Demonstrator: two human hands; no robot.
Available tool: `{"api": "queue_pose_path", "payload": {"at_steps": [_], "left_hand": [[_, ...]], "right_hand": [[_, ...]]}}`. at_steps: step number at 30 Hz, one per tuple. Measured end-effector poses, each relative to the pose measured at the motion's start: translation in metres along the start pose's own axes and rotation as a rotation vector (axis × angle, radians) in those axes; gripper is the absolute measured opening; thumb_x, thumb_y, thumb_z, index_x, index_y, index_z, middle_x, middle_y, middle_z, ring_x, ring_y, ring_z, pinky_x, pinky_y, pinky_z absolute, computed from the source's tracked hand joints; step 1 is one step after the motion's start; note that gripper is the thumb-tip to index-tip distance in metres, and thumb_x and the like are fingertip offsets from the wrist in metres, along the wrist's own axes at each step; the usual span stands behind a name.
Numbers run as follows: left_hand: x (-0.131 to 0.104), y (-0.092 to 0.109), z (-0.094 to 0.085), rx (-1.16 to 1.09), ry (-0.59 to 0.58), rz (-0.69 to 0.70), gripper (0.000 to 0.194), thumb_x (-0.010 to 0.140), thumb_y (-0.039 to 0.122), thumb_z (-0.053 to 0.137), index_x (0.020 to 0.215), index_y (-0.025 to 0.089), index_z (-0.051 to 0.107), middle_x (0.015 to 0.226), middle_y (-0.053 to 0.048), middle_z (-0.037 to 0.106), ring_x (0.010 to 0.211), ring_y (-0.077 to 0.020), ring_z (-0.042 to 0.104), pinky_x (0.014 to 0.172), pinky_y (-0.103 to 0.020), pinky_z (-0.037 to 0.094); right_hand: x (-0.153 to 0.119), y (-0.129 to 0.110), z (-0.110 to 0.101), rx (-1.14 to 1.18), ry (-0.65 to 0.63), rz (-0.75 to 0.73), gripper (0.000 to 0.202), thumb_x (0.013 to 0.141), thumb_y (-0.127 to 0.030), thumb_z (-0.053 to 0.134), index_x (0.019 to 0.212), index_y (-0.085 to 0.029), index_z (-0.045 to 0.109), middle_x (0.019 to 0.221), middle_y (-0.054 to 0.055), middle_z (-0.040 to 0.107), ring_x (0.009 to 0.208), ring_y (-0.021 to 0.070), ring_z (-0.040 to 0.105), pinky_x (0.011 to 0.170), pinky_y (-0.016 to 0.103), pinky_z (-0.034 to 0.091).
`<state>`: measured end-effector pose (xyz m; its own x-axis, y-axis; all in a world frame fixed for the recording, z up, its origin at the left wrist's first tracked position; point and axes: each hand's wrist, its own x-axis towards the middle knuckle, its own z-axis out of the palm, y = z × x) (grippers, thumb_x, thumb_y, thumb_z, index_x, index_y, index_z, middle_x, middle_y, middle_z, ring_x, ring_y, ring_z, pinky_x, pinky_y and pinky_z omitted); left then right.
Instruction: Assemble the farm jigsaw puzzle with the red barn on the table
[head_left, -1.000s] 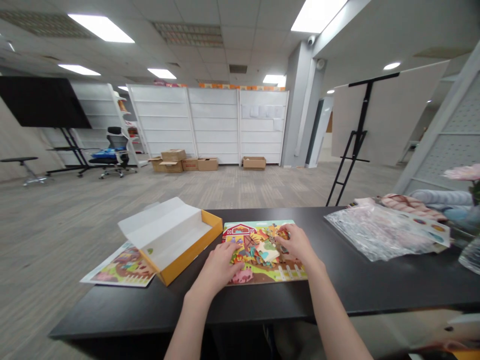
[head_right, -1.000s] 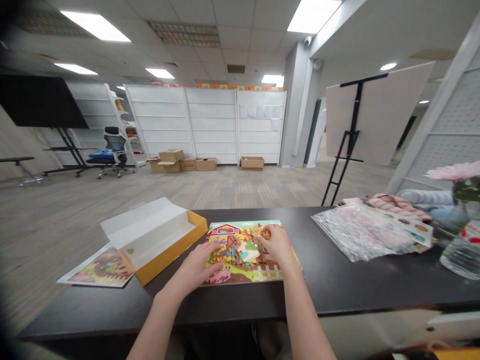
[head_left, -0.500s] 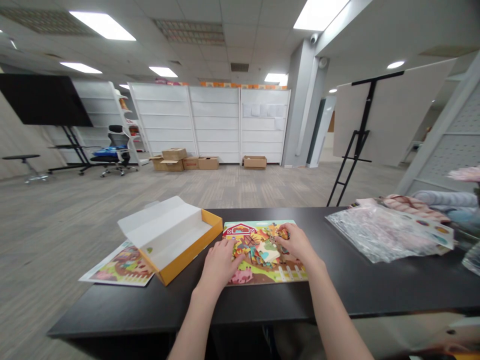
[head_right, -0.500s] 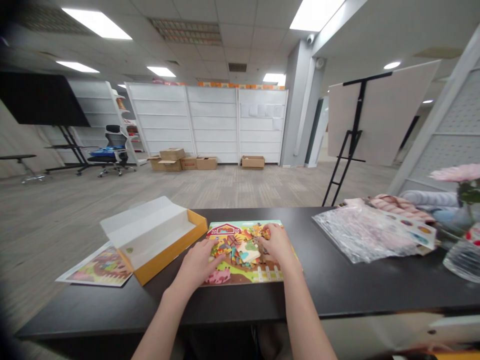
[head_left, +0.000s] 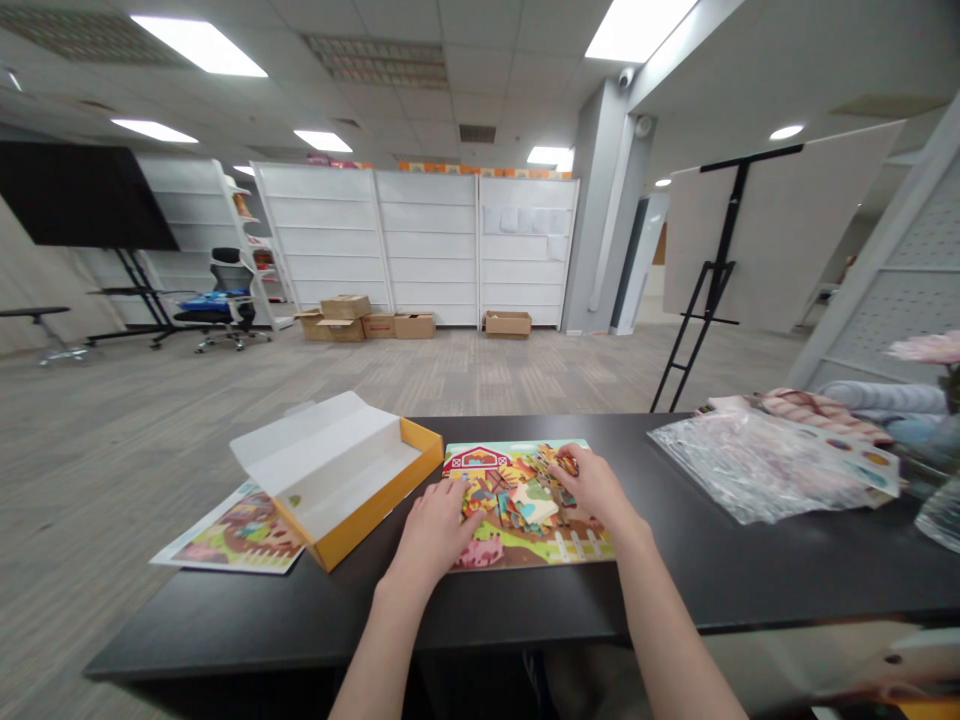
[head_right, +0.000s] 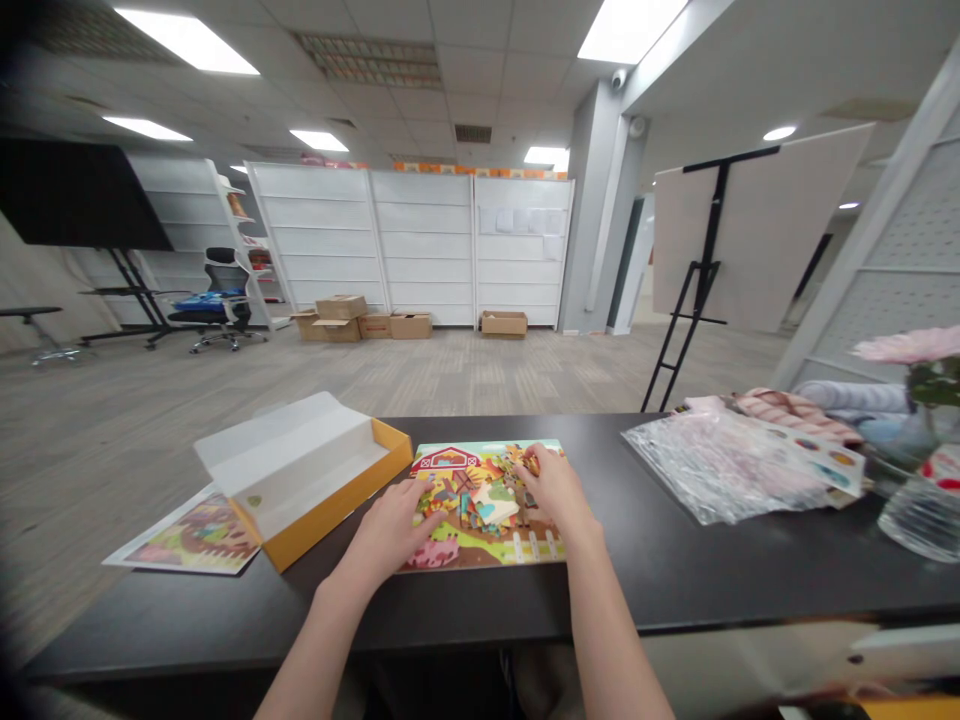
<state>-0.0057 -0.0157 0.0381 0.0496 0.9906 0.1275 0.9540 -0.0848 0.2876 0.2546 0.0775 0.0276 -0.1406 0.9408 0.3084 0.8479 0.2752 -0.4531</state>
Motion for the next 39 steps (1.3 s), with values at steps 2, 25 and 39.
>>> {"api": "queue_pose_path", "payload": {"at_steps": [2,25,39], "left_hand": [[0.0,-0.001,0.0,-0.012,-0.004,0.004,0.036,0.092,0.041,0.053,0.12,0.019,0.061,0.123,-0.012,0.064,0.116,-0.0283,0.058,0.096,-0.038,0.046],[0.001,-0.006,0.005,-0.054,-0.002,0.024,0.04,0.094,0.041,0.05,0.125,0.019,0.06,0.13,-0.013,0.063,0.121,-0.0282,0.055,0.101,-0.039,0.044],[0.001,-0.004,0.003,-0.029,-0.004,0.022,0.036,0.094,0.04,0.05,0.123,0.022,0.061,0.128,-0.011,0.063,0.121,-0.0284,0.055,0.101,-0.04,0.044]], "right_hand": [[0.0,0.001,-0.001,0.03,0.009,-0.005,0.023,0.087,-0.04,0.061,0.101,-0.023,0.068,0.098,0.007,0.073,0.088,0.0228,0.067,0.075,0.029,0.044],[-0.017,0.084,-0.045,-0.074,0.27,0.351,0.036,0.072,-0.046,0.066,0.094,-0.018,0.069,0.097,0.015,0.073,0.092,0.031,0.069,0.081,0.038,0.05],[-0.018,0.084,-0.042,-0.242,0.297,0.321,0.032,0.085,-0.043,0.055,0.096,-0.02,0.074,0.111,0.017,0.071,0.103,0.0354,0.066,0.083,0.045,0.049]]}}
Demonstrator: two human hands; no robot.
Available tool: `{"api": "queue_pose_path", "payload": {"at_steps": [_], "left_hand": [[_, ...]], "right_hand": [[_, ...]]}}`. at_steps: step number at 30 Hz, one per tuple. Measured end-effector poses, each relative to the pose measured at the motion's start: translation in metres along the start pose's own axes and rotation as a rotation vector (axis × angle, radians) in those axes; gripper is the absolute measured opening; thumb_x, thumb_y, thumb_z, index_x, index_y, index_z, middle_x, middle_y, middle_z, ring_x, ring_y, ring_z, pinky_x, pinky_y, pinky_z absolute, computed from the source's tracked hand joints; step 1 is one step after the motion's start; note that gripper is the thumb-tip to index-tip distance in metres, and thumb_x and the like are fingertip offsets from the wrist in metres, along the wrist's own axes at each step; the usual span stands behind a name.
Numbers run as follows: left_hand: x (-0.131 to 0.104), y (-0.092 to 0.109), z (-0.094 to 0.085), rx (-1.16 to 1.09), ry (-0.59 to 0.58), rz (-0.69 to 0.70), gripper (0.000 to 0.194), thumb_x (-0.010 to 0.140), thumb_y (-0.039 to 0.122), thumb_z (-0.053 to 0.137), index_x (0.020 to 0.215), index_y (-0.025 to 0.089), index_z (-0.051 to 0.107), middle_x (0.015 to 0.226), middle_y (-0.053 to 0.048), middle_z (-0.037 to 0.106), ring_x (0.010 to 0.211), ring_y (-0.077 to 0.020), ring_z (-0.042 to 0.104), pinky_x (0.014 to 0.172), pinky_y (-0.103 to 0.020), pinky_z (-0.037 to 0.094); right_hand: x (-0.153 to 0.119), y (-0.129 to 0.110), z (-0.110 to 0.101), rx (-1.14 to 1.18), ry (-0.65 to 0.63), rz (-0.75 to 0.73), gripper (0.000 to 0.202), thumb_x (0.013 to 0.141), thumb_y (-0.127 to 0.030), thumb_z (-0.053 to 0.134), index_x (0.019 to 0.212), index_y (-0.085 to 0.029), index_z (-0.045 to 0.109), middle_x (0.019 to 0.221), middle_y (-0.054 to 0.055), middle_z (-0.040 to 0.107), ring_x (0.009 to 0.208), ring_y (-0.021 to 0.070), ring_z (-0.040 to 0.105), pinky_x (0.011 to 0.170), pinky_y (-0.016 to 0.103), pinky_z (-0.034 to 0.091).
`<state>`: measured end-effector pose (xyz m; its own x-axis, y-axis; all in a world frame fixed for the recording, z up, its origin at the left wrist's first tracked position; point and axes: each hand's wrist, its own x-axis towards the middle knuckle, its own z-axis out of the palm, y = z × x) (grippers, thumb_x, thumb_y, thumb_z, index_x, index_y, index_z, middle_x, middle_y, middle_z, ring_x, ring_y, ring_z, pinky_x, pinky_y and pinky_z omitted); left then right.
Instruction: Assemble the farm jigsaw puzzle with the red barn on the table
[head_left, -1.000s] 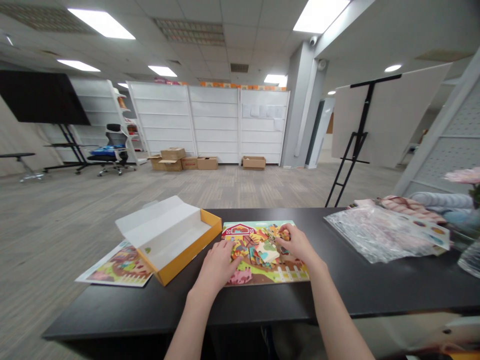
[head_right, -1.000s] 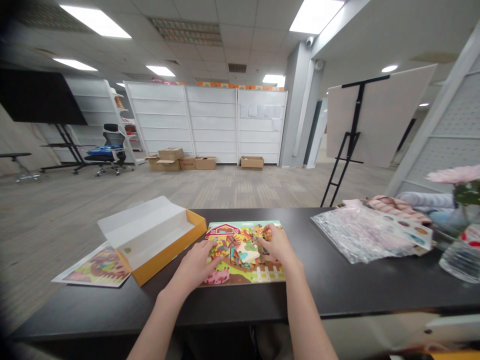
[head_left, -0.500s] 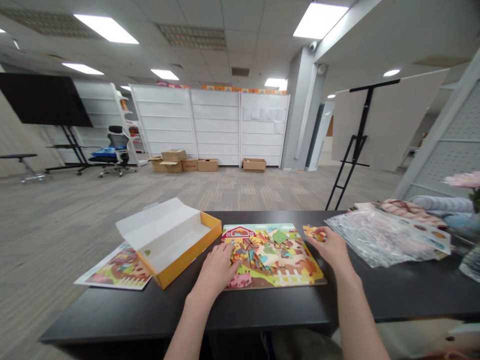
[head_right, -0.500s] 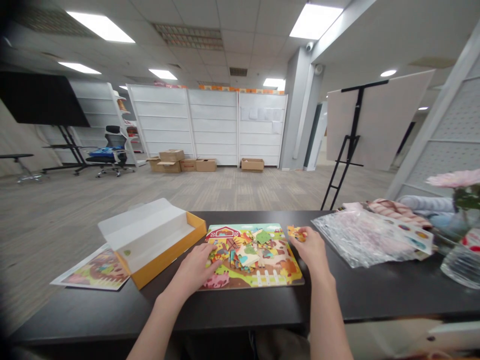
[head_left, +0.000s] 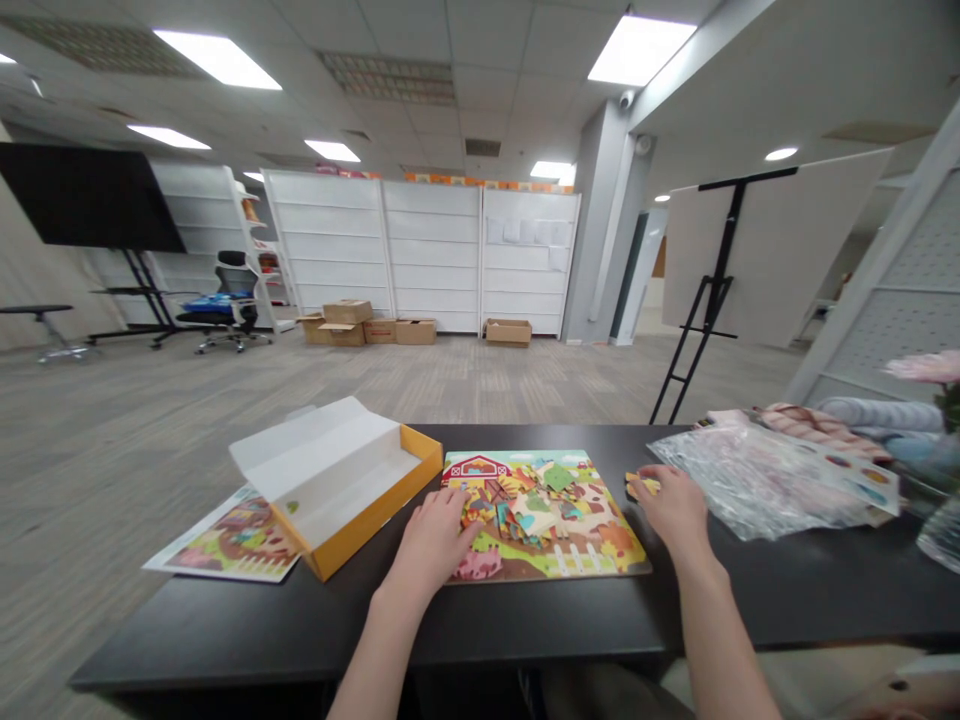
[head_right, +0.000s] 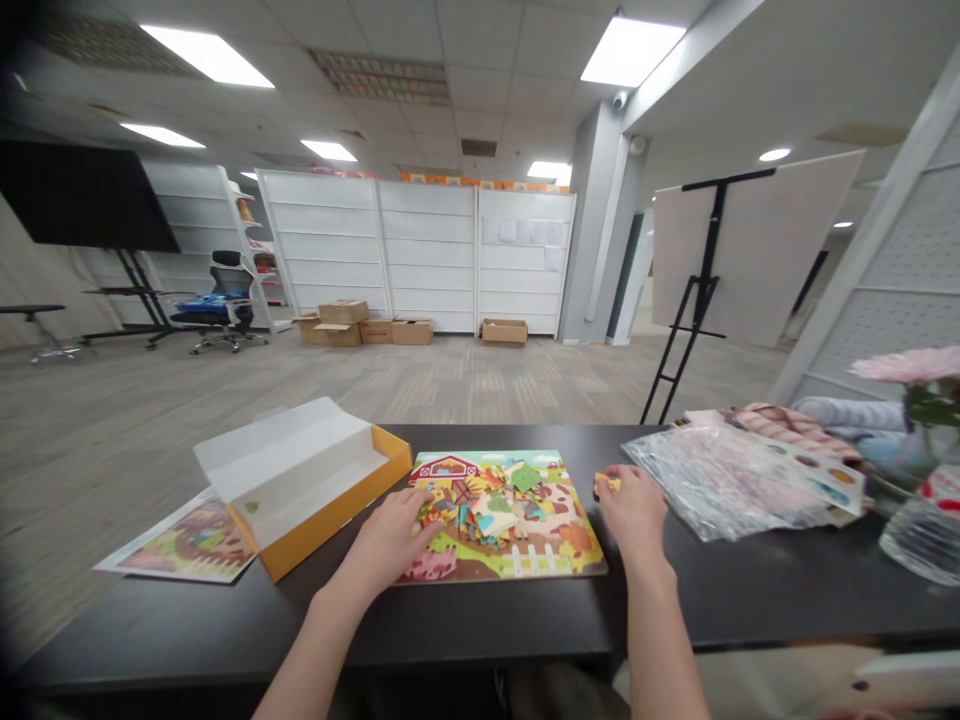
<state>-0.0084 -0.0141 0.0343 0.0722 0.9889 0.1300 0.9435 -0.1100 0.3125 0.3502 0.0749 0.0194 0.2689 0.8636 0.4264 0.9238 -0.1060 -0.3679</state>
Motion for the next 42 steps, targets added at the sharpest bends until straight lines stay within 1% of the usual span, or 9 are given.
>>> {"api": "queue_pose_path", "payload": {"at_steps": [2,4,7,9,15,21,26,32,42], "left_hand": [[0.001,0.002,-0.001,0.005,-0.003,0.004,0.036,0.094,0.04,0.05,0.123,0.022,0.061,0.127,-0.011,0.063,0.119,-0.0286,0.055,0.1,-0.04,0.044],[0.001,0.005,-0.002,0.03,-0.007,0.007,0.036,0.093,0.039,0.051,0.124,0.021,0.06,0.126,-0.012,0.063,0.119,-0.0291,0.055,0.099,-0.04,0.044],[0.0,0.012,-0.005,0.074,-0.009,0.009,0.034,0.093,0.039,0.052,0.12,0.02,0.062,0.123,-0.013,0.063,0.117,-0.0313,0.056,0.095,-0.042,0.046],[-0.002,0.014,-0.006,0.072,-0.006,0.026,0.035,0.094,0.039,0.051,0.121,0.02,0.061,0.123,-0.014,0.062,0.117,-0.0321,0.056,0.095,-0.044,0.046],[-0.004,0.014,-0.008,0.036,-0.008,0.035,0.036,0.094,0.037,0.051,0.123,0.018,0.061,0.122,-0.014,0.063,0.116,-0.0328,0.056,0.095,-0.047,0.047],[-0.003,0.012,-0.008,0.038,-0.008,0.045,0.035,0.094,0.035,0.051,0.123,0.019,0.061,0.125,-0.013,0.062,0.116,-0.0321,0.056,0.095,-0.046,0.047],[-0.003,0.013,-0.007,0.045,-0.006,0.028,0.035,0.093,0.033,0.052,0.123,0.019,0.062,0.125,-0.012,0.063,0.117,-0.0317,0.056,0.096,-0.047,0.046],[0.001,0.012,-0.004,0.051,-0.005,0.015,0.036,0.093,0.036,0.053,0.125,0.02,0.061,0.127,-0.011,0.062,0.118,-0.0305,0.056,0.096,-0.046,0.046],[0.006,0.009,0.002,0.074,-0.002,0.008,0.036,0.095,0.038,0.052,0.126,0.021,0.061,0.129,-0.012,0.062,0.118,-0.0298,0.056,0.094,-0.045,0.046]], "right_hand": [[-0.002,-0.031,-0.001,0.127,0.0,-0.167,0.033,0.091,-0.036,0.046,0.098,-0.019,0.073,0.107,0.014,0.073,0.1,0.028,0.067,0.087,0.038,0.048],[-0.007,-0.065,0.001,0.144,-0.138,-0.298,0.031,0.092,-0.037,0.047,0.094,-0.019,0.073,0.099,0.012,0.075,0.096,0.0266,0.068,0.086,0.035,0.047],[-0.017,-0.103,0.008,0.055,-0.288,-0.363,0.026,0.086,-0.04,0.06,0.094,-0.02,0.073,0.095,0.012,0.075,0.092,0.0285,0.068,0.076,0.034,0.046],[-0.022,-0.113,0.013,-0.003,-0.315,-0.373,0.023,0.083,-0.039,0.065,0.092,-0.019,0.072,0.093,0.013,0.075,0.09,0.0292,0.068,0.072,0.033,0.045],[-0.017,-0.102,0.014,0.121,-0.279,-0.368,0.024,0.077,-0.039,0.068,0.091,-0.02,0.072,0.091,0.009,0.075,0.086,0.0269,0.069,0.073,0.033,0.047],[0.032,-0.083,0.003,0.348,-0.36,-0.262,0.038,0.075,-0.047,0.07,0.101,-0.019,0.07,0.101,0.009,0.075,0.088,0.0243,0.07,0.075,0.031,0.051],[0.067,-0.066,0.024,0.089,-0.418,-0.244,0.041,0.079,-0.04,0.069,0.112,-0.016,0.071,0.107,0.014,0.074,0.097,0.0267,0.07,0.082,0.031,0.05],[0.067,-0.052,0.052,-0.03,-0.426,-0.352,0.038,0.079,-0.046,0.07,0.104,-0.018,0.076,0.106,0.016,0.073,0.097,0.0298,0.069,0.085,0.033,0.049],[0.063,-0.055,0.042,0.023,-0.496,-0.445,0.041,0.08,-0.037,0.073,0.114,-0.014,0.074,0.114,0.017,0.071,0.103,0.0292,0.068,0.091,0.033,0.049]]}}
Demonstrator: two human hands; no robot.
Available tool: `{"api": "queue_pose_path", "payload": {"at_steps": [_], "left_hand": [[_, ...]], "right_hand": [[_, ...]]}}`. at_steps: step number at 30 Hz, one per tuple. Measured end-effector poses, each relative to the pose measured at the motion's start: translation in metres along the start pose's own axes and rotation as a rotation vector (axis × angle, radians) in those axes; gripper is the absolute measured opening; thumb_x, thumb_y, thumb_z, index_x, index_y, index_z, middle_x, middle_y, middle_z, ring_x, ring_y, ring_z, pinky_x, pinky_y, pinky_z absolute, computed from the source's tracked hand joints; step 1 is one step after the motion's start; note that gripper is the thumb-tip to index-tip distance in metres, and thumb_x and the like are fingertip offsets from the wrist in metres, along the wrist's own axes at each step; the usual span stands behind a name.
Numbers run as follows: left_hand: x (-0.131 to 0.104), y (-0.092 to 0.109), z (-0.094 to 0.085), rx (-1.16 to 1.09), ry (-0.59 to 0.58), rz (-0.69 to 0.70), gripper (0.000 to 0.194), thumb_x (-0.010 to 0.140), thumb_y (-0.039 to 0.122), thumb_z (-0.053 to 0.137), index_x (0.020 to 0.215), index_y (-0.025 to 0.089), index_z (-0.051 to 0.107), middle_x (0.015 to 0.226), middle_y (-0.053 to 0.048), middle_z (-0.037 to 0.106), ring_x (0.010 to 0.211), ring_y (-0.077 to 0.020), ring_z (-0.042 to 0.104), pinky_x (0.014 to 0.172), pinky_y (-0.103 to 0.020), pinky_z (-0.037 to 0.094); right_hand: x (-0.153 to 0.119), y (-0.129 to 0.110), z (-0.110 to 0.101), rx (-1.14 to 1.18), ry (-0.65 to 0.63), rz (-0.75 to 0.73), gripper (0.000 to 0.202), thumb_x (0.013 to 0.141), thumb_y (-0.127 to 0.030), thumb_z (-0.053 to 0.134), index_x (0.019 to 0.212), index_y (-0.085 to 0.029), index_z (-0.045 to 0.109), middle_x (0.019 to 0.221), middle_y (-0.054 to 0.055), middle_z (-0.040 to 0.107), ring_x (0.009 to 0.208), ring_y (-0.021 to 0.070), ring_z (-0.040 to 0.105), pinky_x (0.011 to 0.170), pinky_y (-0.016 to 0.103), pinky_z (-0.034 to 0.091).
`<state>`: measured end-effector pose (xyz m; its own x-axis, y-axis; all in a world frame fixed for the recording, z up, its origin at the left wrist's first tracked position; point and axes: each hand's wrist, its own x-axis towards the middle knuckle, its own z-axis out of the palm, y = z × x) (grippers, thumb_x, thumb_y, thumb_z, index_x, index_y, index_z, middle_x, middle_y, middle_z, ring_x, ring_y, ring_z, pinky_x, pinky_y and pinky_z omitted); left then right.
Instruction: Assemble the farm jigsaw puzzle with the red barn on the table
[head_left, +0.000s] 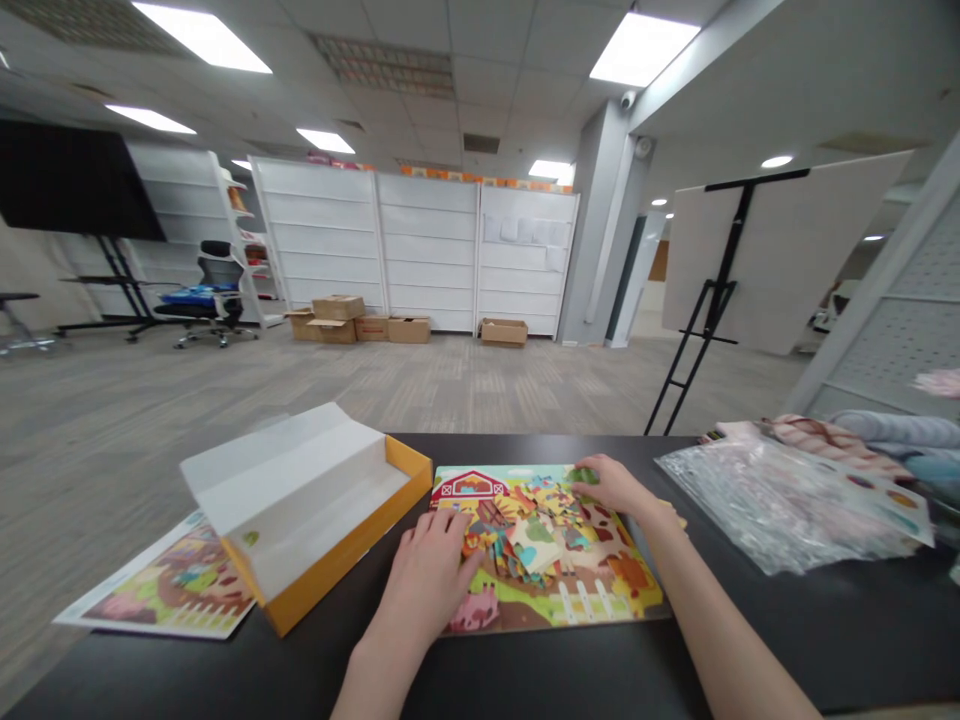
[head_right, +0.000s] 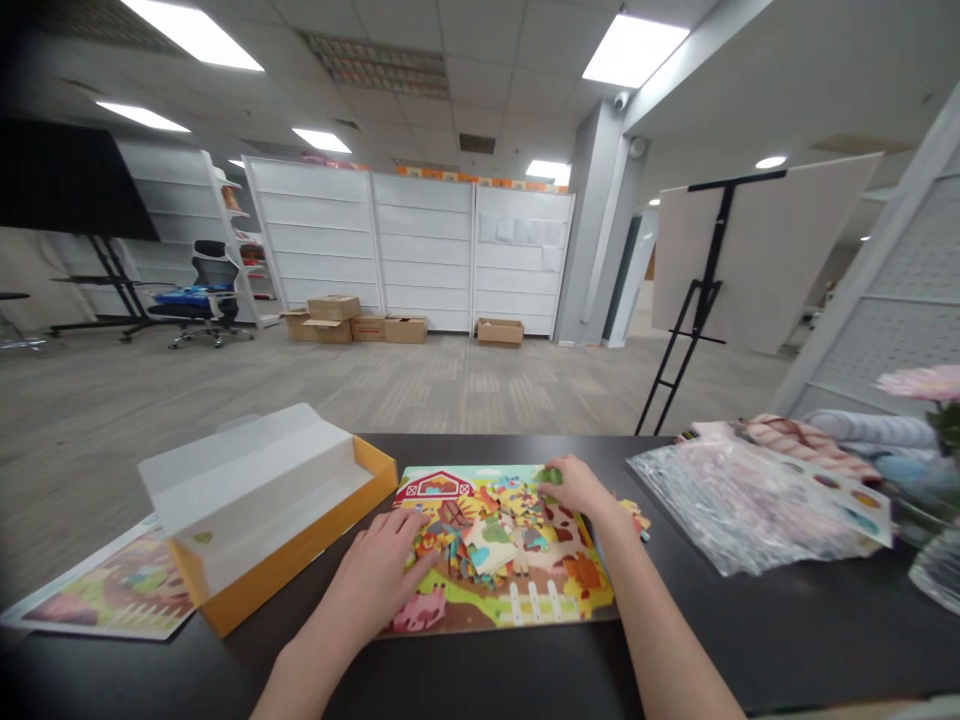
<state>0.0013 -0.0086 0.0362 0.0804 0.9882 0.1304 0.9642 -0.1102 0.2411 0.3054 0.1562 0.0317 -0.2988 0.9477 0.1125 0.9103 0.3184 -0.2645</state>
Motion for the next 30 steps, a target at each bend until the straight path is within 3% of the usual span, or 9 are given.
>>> {"api": "queue_pose_path", "payload": {"at_steps": [30], "left_hand": [[-0.0027,-0.0009,0.0,-0.021,0.011,-0.01,0.039,0.096,0.04,0.05,0.129,0.022,0.06,0.131,-0.012,0.062,0.119,-0.0288,0.055,0.097,-0.045,0.045]], "right_hand": [[-0.002,-0.0049,-0.0008,0.029,0.005,0.089,0.039,0.081,-0.037,0.072,0.114,-0.016,0.073,0.111,0.015,0.073,0.103,0.0295,0.068,0.089,0.033,0.048]]}}
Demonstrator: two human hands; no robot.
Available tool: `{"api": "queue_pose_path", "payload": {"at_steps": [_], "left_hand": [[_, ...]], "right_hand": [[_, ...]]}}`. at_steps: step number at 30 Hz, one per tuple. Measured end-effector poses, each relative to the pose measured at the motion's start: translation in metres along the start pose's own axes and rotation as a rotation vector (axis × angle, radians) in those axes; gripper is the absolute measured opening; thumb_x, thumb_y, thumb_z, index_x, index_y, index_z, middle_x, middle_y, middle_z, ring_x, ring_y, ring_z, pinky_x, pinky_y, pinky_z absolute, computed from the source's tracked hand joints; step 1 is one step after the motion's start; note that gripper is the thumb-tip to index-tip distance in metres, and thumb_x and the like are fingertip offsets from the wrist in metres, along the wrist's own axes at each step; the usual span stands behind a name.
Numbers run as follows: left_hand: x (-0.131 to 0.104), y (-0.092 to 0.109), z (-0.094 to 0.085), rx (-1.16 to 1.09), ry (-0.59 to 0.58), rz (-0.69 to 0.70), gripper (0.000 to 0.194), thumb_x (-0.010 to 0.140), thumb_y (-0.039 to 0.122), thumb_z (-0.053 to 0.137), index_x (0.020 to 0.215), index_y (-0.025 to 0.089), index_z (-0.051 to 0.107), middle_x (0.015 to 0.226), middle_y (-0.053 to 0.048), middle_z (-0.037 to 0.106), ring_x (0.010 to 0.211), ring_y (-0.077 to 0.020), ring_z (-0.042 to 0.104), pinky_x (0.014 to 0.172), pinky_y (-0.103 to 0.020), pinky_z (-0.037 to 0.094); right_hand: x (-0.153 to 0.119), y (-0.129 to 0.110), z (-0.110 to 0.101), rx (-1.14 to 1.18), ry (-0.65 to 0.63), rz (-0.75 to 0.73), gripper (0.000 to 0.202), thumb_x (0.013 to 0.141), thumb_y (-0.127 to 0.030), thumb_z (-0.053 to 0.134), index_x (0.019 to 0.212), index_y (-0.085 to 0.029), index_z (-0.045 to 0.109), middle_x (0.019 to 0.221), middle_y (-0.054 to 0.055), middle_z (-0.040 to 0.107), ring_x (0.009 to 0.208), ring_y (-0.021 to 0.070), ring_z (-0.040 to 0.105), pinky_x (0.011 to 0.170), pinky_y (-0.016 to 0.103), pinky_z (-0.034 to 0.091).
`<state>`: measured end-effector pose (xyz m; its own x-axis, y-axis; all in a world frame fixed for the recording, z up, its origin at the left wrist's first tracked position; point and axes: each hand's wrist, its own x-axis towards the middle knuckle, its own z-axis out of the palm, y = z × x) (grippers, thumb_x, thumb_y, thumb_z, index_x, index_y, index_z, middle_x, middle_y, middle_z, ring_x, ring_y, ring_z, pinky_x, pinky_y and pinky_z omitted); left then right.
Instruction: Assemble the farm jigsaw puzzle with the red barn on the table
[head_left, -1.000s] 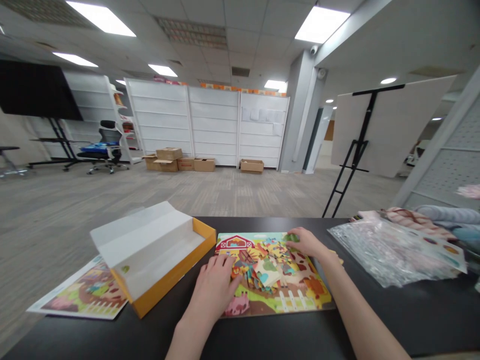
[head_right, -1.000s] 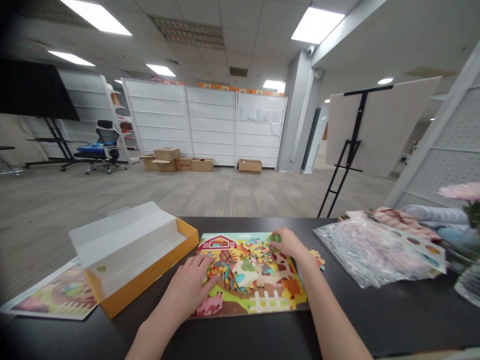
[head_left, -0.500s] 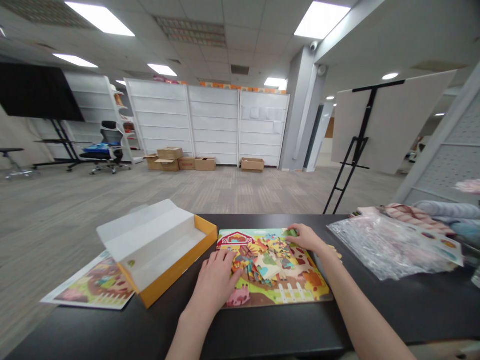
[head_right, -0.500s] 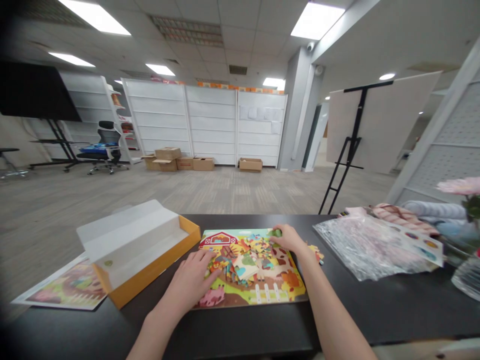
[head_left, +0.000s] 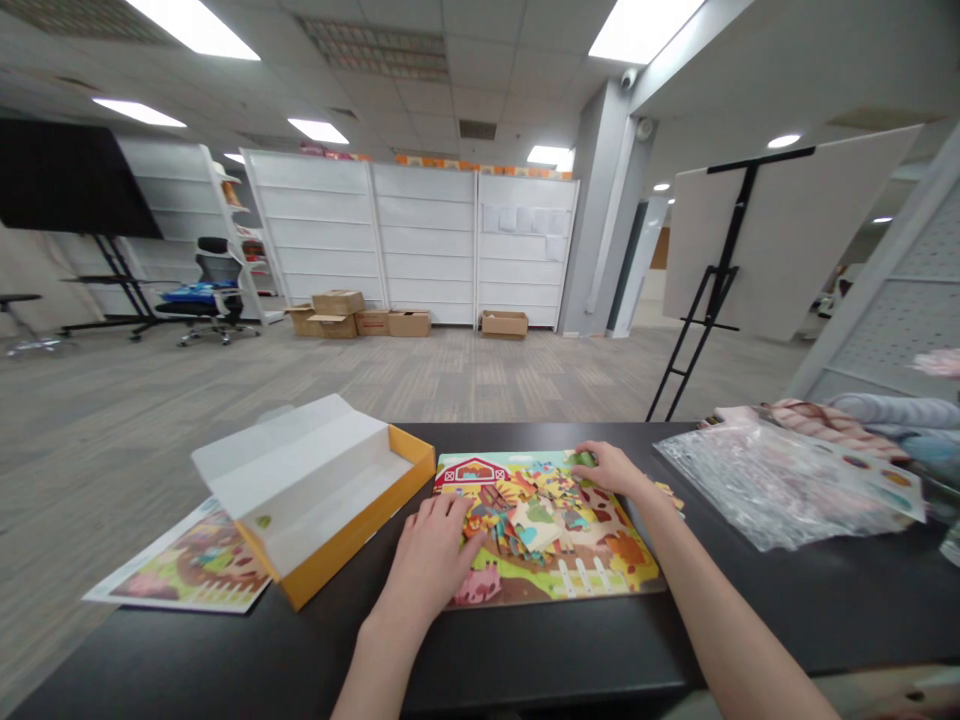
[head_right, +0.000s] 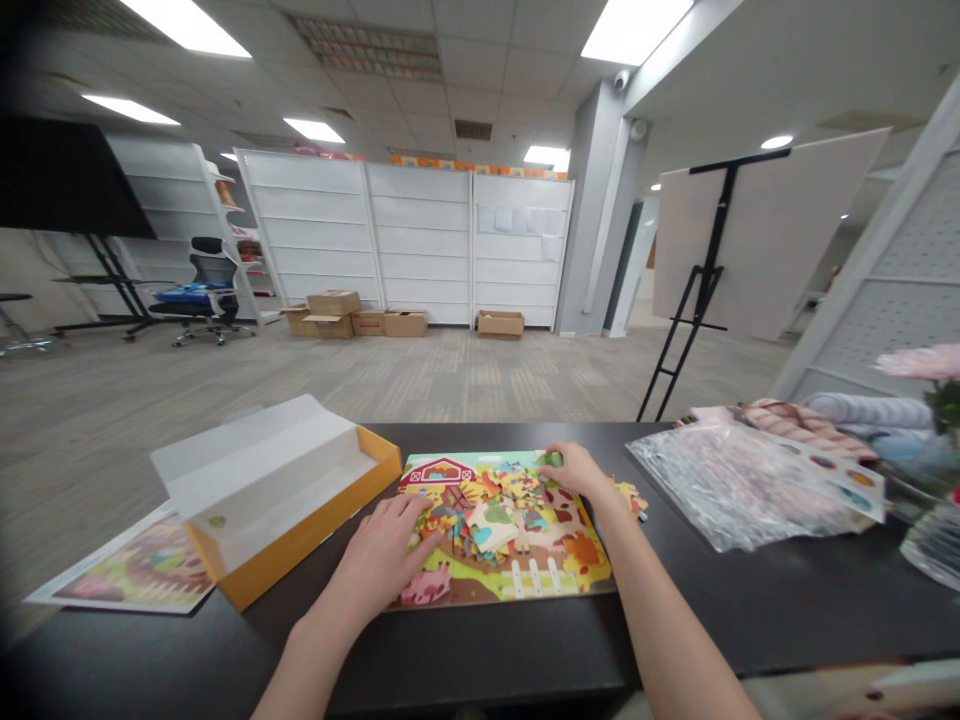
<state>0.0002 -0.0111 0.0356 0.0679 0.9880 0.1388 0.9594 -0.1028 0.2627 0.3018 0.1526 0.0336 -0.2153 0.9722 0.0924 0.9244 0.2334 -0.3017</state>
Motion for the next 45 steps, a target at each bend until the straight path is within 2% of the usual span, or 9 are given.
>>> {"api": "queue_pose_path", "payload": {"at_steps": [6,12,16,20,24,29,36,39,45], "left_hand": [[0.001,-0.002,-0.003,-0.009,-0.024,0.002,0.04,0.095,0.038,0.051,0.131,0.022,0.058,0.13,-0.012,0.063,0.119,-0.0291,0.056,0.096,-0.044,0.046],[0.0,-0.008,-0.001,-0.053,0.008,0.02,0.046,0.093,0.037,0.056,0.135,0.021,0.054,0.134,-0.011,0.061,0.124,-0.0274,0.054,0.102,-0.042,0.043],[-0.002,-0.012,-0.004,-0.108,0.066,0.071,0.048,0.09,0.033,0.062,0.136,0.023,0.053,0.133,-0.009,0.061,0.122,-0.0255,0.054,0.103,-0.04,0.042],[-0.003,-0.013,-0.008,-0.147,0.107,0.099,0.047,0.09,0.032,0.061,0.136,0.023,0.053,0.134,-0.009,0.061,0.124,-0.0253,0.053,0.105,-0.039,0.041],[-0.002,-0.016,-0.009,-0.15,0.131,0.129,0.048,0.091,0.027,0.057,0.138,0.023,0.051,0.139,-0.01,0.058,0.128,-0.0252,0.051,0.108,-0.041,0.04],[-0.003,-0.019,-0.006,-0.13,0.14,0.11,0.048,0.09,0.026,0.056,0.137,0.022,0.051,0.139,-0.01,0.057,0.128,-0.0253,0.052,0.108,-0.041,0.04],[-0.003,-0.011,-0.006,-0.125,0.123,0.105,0.046,0.092,0.036,0.057,0.136,0.023,0.052,0.132,-0.01,0.061,0.122,-0.026,0.054,0.104,-0.04,0.042],[-0.001,-0.007,-0.006,-0.135,0.128,0.119,0.048,0.093,0.04,0.057,0.137,0.023,0.051,0.133,-0.009,0.061,0.123,-0.0257,0.054,0.104,-0.04,0.041],[0.001,-0.008,-0.004,-0.113,0.119,0.111,0.046,0.096,0.046,0.053,0.136,0.023,0.052,0.131,-0.01,0.062,0.12,-0.0263,0.056,0.102,-0.04,0.042]], "right_hand": [[0.002,0.003,0.005,-0.006,0.027,-0.004,0.04,0.081,-0.04,0.071,0.113,-0.017,0.073,0.108,0.015,0.073,0.098,0.0275,0.068,0.086,0.032,0.049],[0.003,0.004,0.008,-0.033,0.028,-0.04,0.043,0.084,-0.043,0.066,0.116,-0.014,0.072,0.112,0.017,0.072,0.106,0.0297,0.066,0.092,0.034,0.047],[0.003,0.001,0.005,-0.006,0.17,-0.038,0.038,0.085,-0.042,0.061,0.108,-0.014,0.073,0.116,0.017,0.07,0.11,0.0303,0.063,0.097,0.038,0.044],[0.002,-0.009,0.001,0.116,0.252,-0.037,0.033,0.087,-0.041,0.054,0.1,-0.017,0.073,0.101,0.011,0.074,0.088,0.0236,0.066,0.084,0.034,0.048],[-0.006,-0.022,0.001,0.173,0.166,-0.111,0.032,0.088,-0.046,0.054,0.091,-0.02,0.073,0.087,0.006,0.075,0.078,0.0214,0.066,0.073,0.031,0.047],[-0.016,-0.034,0.004,0.109,-0.015,-0.154,0.043,0.079,-0.062,0.066,0.09,-0.021,0.072,0.089,0.008,0.075,0.079,0.023,0.068,0.067,0.029,0.045],[-0.014,-0.034,0.007,0.192,-0.047,-0.139,0.034,0.07,-0.051,0.077,0.082,-0.021,0.07,0.091,0.007,0.075,0.079,0.0217,0.066,0.068,0.029,0.046],[-0.015,-0.034,0.007,0.357,-0.036,-0.103,0.039,0.063,-0.046,0.082,0.086,-0.019,0.067,0.088,0.006,0.073,0.074,0.0195,0.064,0.064,0.028,0.046],[-0.016,-0.035,-0.003,0.942,-0.228,-0.023,0.046,0.064,-0.056,0.082,0.082,-0.018,0.064,0.071,0.001,0.068,0.061,0.0132,0.061,0.055,0.024,0.045]]}}
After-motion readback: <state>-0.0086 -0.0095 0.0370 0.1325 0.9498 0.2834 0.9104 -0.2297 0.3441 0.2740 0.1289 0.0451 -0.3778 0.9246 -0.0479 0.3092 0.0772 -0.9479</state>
